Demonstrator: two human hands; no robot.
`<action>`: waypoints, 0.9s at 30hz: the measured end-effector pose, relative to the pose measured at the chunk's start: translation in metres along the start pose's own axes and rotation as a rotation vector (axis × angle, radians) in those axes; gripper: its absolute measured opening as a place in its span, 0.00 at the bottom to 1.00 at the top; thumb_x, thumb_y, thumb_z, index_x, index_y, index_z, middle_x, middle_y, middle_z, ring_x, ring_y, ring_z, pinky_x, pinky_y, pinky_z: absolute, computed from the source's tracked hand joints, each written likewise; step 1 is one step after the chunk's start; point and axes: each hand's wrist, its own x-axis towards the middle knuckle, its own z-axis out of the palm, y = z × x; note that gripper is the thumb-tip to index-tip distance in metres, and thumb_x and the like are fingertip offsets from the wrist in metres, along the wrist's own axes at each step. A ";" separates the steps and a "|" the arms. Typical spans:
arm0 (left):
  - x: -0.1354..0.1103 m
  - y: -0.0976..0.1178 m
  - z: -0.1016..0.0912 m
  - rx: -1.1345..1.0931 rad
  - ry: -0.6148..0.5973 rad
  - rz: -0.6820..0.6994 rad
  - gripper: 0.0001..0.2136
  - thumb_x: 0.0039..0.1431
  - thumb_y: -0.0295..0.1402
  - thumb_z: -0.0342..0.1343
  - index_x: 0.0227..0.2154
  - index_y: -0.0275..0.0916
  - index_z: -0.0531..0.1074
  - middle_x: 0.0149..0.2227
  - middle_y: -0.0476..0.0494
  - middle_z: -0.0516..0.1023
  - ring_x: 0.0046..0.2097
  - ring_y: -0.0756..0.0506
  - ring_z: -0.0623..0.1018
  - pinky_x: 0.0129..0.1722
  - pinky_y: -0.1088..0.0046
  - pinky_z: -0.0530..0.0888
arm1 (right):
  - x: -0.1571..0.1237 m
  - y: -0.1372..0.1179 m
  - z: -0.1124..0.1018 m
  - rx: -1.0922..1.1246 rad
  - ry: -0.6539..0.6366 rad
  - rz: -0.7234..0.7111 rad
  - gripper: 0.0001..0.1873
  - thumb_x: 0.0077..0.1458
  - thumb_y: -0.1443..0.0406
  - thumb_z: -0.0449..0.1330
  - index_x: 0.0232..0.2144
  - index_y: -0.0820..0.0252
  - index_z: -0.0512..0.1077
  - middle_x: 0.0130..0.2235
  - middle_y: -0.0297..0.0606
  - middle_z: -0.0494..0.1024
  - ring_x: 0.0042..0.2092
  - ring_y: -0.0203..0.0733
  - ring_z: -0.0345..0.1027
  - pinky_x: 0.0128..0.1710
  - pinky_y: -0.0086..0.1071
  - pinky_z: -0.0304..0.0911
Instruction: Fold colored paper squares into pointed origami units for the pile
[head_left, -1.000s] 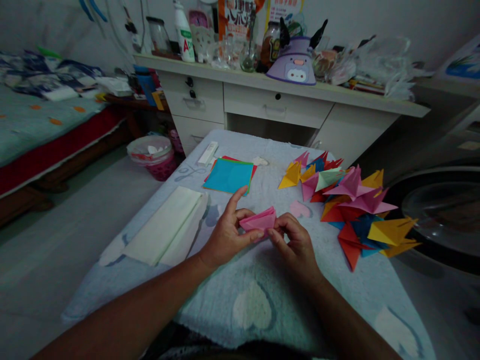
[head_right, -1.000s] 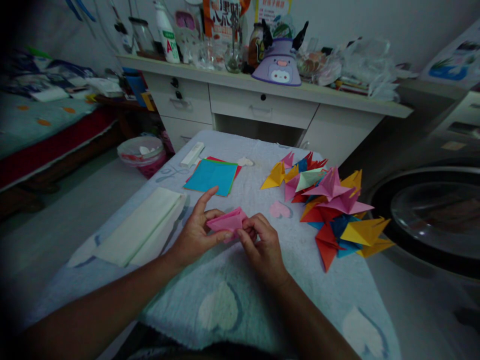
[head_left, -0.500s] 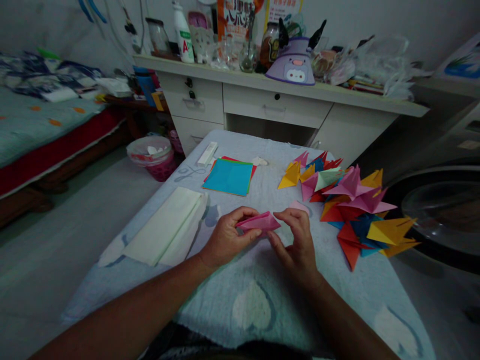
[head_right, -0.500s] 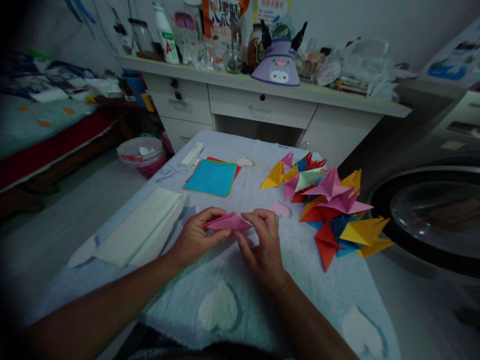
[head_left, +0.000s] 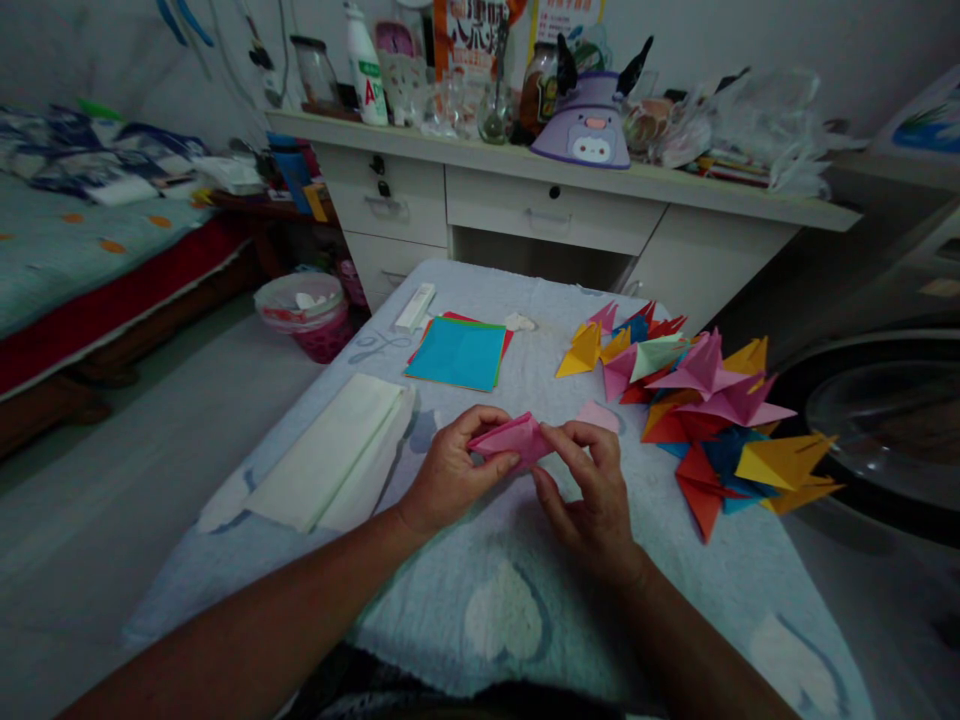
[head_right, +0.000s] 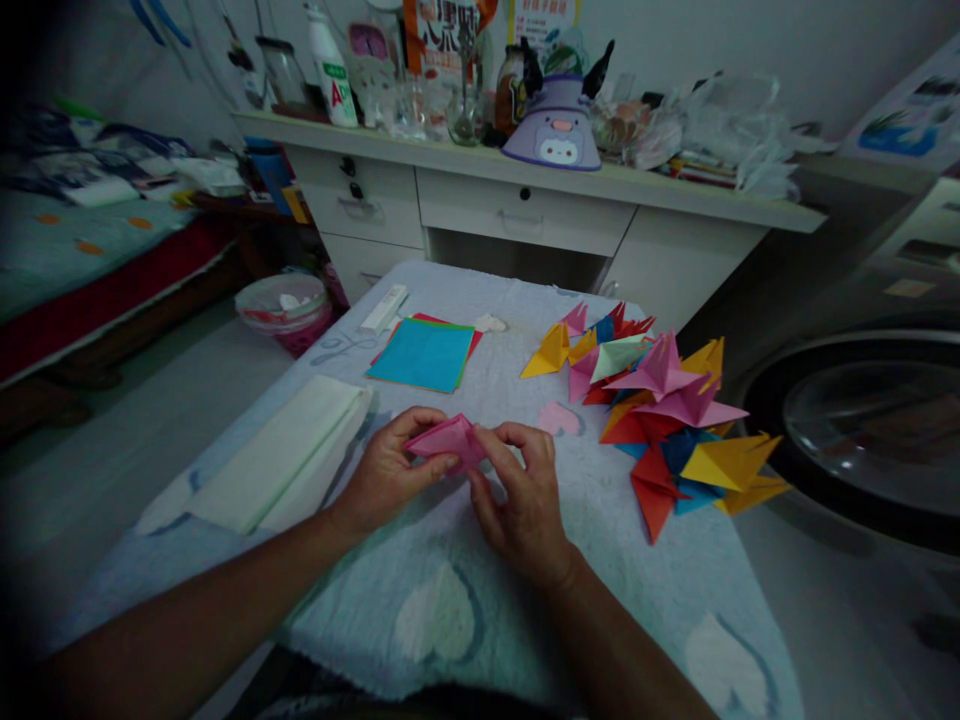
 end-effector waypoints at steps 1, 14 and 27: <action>0.000 -0.001 0.000 -0.008 0.001 0.001 0.13 0.51 0.26 0.62 0.41 0.39 0.70 0.37 0.50 0.76 0.37 0.50 0.76 0.38 0.76 0.71 | 0.000 -0.001 0.000 -0.001 -0.002 -0.010 0.32 0.55 0.72 0.59 0.61 0.50 0.60 0.46 0.41 0.65 0.48 0.47 0.61 0.46 0.44 0.62; -0.004 -0.004 0.000 0.241 -0.006 0.447 0.17 0.55 0.25 0.60 0.45 0.44 0.64 0.41 0.47 0.72 0.44 0.48 0.76 0.44 0.71 0.73 | 0.000 0.002 -0.002 0.178 -0.046 0.169 0.09 0.56 0.69 0.60 0.40 0.53 0.69 0.47 0.39 0.64 0.51 0.46 0.61 0.50 0.43 0.60; -0.001 0.002 -0.006 0.283 -0.154 0.347 0.08 0.55 0.22 0.58 0.35 0.40 0.76 0.37 0.47 0.74 0.38 0.50 0.76 0.36 0.75 0.72 | -0.001 0.004 0.000 0.212 -0.061 0.122 0.14 0.58 0.70 0.58 0.46 0.51 0.68 0.46 0.39 0.65 0.50 0.44 0.61 0.48 0.42 0.62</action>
